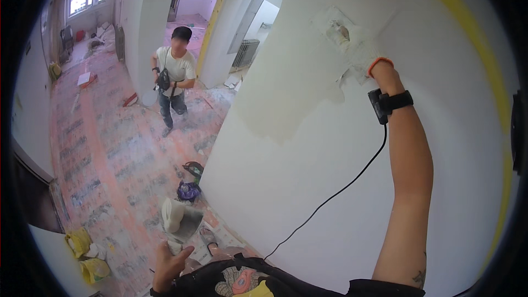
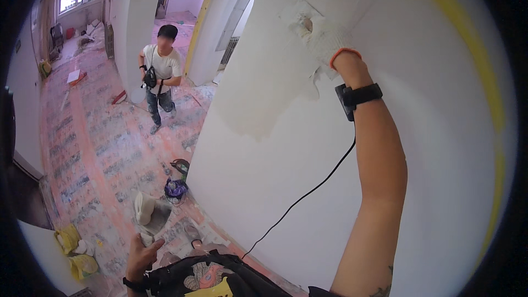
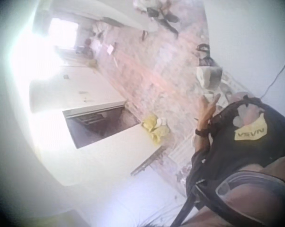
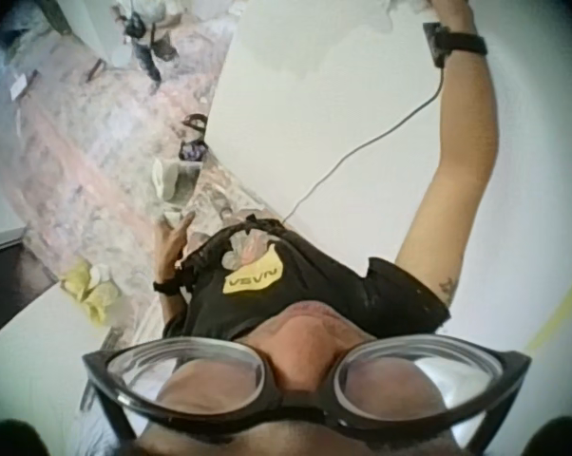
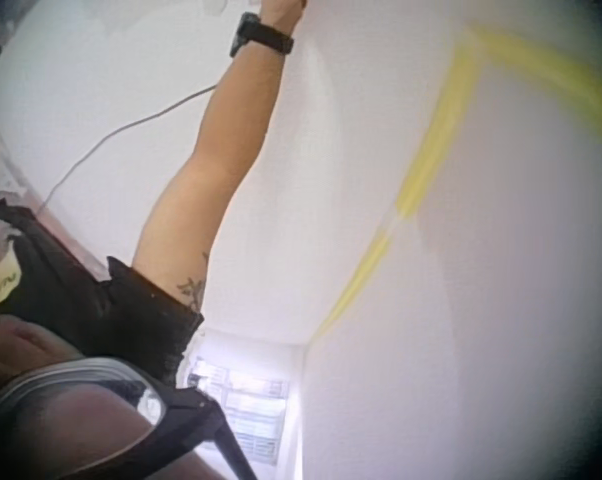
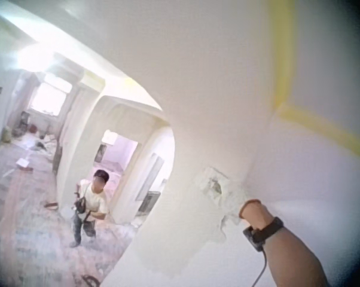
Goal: Applying plaster or putty to the walls and ceiling of a room under renovation.
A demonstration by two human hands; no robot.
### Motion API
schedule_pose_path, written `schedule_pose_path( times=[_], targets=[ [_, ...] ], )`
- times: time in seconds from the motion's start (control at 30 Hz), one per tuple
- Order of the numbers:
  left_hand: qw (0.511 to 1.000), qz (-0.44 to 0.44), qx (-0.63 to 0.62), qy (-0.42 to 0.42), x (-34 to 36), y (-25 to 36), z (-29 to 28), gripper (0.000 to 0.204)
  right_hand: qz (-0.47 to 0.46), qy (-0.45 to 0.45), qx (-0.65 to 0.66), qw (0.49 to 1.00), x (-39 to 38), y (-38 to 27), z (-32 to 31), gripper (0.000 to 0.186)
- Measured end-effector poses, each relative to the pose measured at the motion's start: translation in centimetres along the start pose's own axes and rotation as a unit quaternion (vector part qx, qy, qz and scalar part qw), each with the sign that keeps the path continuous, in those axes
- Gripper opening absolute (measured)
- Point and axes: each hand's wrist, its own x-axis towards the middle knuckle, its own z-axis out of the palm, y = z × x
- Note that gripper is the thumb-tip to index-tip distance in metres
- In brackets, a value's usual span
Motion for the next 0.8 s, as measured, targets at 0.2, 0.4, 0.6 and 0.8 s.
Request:
schedule_pose_path(
  times=[0.2, 0.4, 0.6, 0.8],
  targets=[
    [0.998, -0.031, 0.048, -0.007, 1.7, -1.5, 1.2, 0.025, 0.032, -0.023, -0.015, 0.999, -0.1, 1.0, 1.9, 0.058],
    [0.999, -0.019, 0.009, -0.029, 1.8, 0.8, 2.9, 0.026, 0.013, -0.079, 0.02, 0.997, 0.2, 1.5, 4.6, 0.061],
    [0.996, -0.085, 0.011, -0.02, 3.4, 4.4, 4.4, 0.024, 0.039, -0.175, 0.062, 0.982, 2.0, 2.6, 14.4, 0.06],
    [0.991, -0.133, 0.005, -0.001, 5.3, 6.2, 5.2, 0.025, 0.022, -0.217, 0.12, 0.969, 1.4, 2.9, 27.7, 0.053]
  ],
)
